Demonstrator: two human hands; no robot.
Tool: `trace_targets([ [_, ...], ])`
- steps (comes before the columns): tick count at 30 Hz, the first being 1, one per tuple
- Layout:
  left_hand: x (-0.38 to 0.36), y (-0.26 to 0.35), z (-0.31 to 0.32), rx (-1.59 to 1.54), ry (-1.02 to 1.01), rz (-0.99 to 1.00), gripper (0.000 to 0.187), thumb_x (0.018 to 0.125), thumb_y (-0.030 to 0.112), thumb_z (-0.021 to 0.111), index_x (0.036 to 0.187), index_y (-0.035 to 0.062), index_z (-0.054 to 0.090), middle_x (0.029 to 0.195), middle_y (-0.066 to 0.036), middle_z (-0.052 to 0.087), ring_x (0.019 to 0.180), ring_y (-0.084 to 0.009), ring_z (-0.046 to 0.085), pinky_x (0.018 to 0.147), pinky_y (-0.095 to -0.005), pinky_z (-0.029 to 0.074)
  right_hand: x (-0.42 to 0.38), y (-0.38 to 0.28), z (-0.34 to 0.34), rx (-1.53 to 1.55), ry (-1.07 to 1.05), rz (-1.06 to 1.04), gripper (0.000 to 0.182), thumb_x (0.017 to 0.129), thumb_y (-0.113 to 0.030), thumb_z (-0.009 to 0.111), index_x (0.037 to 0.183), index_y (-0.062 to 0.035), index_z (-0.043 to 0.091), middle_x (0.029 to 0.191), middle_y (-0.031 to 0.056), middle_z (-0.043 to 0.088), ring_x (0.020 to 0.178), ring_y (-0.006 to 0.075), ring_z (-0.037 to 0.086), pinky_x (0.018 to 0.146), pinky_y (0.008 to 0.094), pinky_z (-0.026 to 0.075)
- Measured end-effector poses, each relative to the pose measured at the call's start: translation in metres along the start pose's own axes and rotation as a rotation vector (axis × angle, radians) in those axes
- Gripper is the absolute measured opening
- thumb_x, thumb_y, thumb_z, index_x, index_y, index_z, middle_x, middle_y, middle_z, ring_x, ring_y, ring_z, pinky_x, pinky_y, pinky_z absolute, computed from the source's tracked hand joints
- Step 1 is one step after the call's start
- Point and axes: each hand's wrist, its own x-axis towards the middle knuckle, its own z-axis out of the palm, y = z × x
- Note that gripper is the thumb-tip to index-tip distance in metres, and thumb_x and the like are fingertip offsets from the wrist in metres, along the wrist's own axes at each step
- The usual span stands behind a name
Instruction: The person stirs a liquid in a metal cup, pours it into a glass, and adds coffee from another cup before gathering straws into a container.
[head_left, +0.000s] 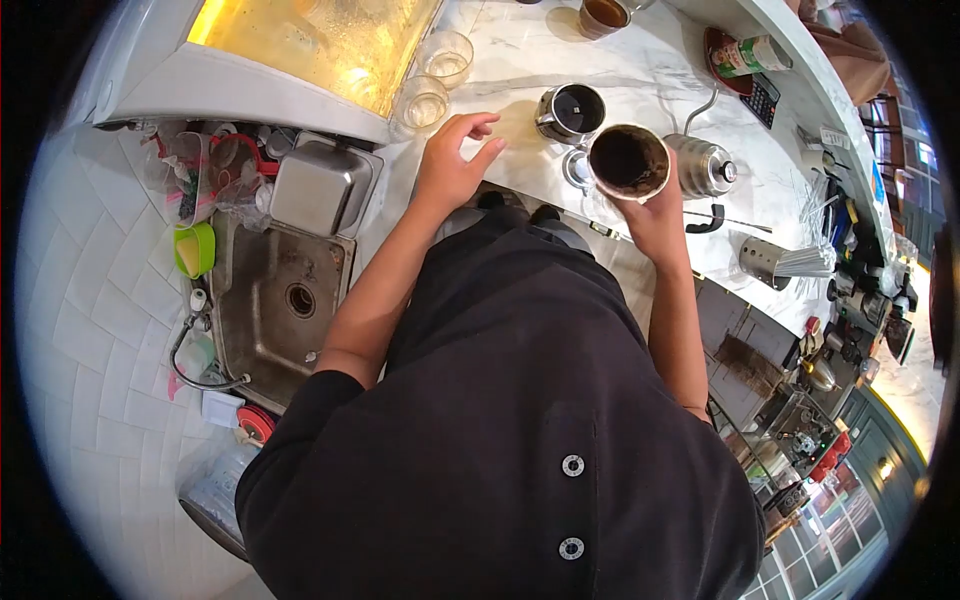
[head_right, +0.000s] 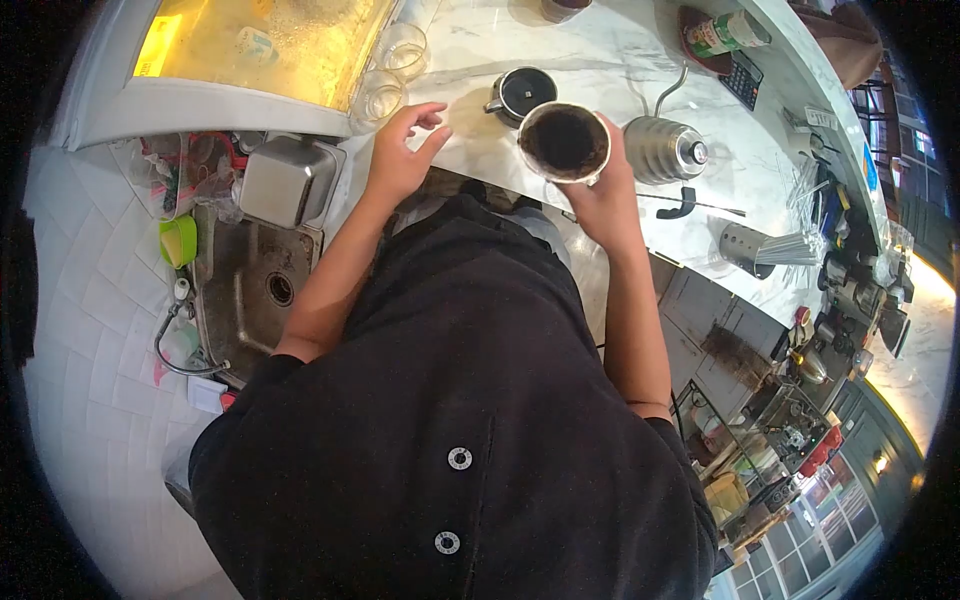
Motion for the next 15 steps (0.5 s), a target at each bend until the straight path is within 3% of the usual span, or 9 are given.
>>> trace_targets([
  [10, -0.062, 0.006, -0.026, -0.006, 0.111, -0.186, 0.032, 0.092, 0.016, 0.078, 0.123, 0.0053, 0.072, 0.102, -0.009, 0.074, 0.095, -0.0202, 0.07, 0.088, -0.0343, 0.054, -0.014, 0.005, 0.035, 0.101, -0.171, 0.041, 0.065, 0.082, -0.005, 0.088, 0.137, -0.0018, 0.054, 0.127, 0.0103, 0.068, 0.12, 0.0231, 0.065, 0.106, 0.0369, 0.049],
  [13, -0.078, 0.001, -0.029, -0.008, 0.158, -0.241, 0.033, 0.095, 0.015, 0.075, 0.126, 0.0059, 0.071, 0.105, -0.007, 0.074, 0.097, -0.0176, 0.069, 0.089, -0.0335, 0.053, -0.014, 0.007, 0.048, 0.046, -0.32, 0.138, 0.075, 0.08, -0.007, 0.085, 0.147, -0.006, 0.05, 0.142, 0.0179, 0.06, 0.13, 0.0356, 0.062, 0.109, 0.0425, 0.049],
  [15, -0.089, -0.003, -0.031, -0.009, 0.177, -0.274, 0.033, 0.097, 0.013, 0.073, 0.129, 0.0061, 0.07, 0.107, -0.006, 0.074, 0.099, -0.0157, 0.067, 0.09, -0.0329, 0.052, -0.014, 0.016, 0.059, 0.007, -0.323, 0.134, 0.077, 0.08, -0.009, 0.086, 0.147, -0.0065, 0.05, 0.141, 0.018, 0.061, 0.131, 0.0362, 0.061, 0.11, 0.043, 0.048],
])
